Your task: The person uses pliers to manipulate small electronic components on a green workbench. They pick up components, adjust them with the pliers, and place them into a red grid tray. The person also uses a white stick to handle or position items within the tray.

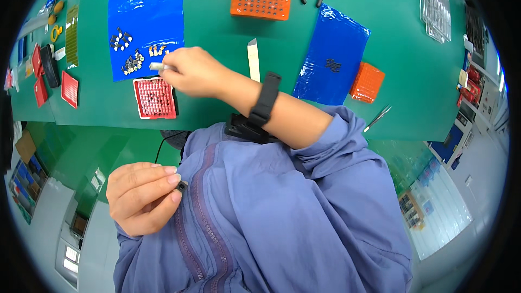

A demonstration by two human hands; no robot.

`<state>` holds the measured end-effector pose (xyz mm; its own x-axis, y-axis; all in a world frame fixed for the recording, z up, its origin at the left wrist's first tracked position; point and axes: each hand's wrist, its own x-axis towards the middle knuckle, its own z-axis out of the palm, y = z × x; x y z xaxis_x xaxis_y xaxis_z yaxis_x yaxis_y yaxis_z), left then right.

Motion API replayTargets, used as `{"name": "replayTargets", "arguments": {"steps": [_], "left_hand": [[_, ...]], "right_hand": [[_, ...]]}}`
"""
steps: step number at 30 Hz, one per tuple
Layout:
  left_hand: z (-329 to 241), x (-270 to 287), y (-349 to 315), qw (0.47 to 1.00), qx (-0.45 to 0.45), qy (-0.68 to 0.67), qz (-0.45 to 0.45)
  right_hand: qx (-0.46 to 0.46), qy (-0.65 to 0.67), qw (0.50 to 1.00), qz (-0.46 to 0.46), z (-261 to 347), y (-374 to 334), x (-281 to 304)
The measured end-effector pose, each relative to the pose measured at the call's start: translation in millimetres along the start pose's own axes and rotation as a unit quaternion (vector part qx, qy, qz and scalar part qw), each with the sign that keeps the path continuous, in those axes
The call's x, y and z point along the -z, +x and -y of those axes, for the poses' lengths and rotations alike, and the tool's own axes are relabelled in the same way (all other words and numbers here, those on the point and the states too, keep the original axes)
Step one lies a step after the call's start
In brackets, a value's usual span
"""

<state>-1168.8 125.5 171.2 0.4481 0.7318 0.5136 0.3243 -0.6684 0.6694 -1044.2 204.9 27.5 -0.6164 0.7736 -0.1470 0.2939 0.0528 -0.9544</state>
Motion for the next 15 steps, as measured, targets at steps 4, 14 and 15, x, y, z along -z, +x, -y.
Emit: {"name": "replayTargets", "arguments": {"steps": [4,14,15], "left_hand": [[5.1,-1.5,6.9,1.000,-0.004,-0.009,0.016],[20.1,-9.2,16.2,0.995,0.077,-0.020,0.060],[22.7,-12.3,17.5,0.995,0.081,-0.021,0.062]], "right_hand": [[0.060,0.014,0.991,-0.120,10.7,-19.8,39.3],[0.045,-0.078,0.919,-0.383,22.4,-95.3,135.5],[0.050,-0.098,0.910,-0.399,20.8,-98.5,140.2]]}}
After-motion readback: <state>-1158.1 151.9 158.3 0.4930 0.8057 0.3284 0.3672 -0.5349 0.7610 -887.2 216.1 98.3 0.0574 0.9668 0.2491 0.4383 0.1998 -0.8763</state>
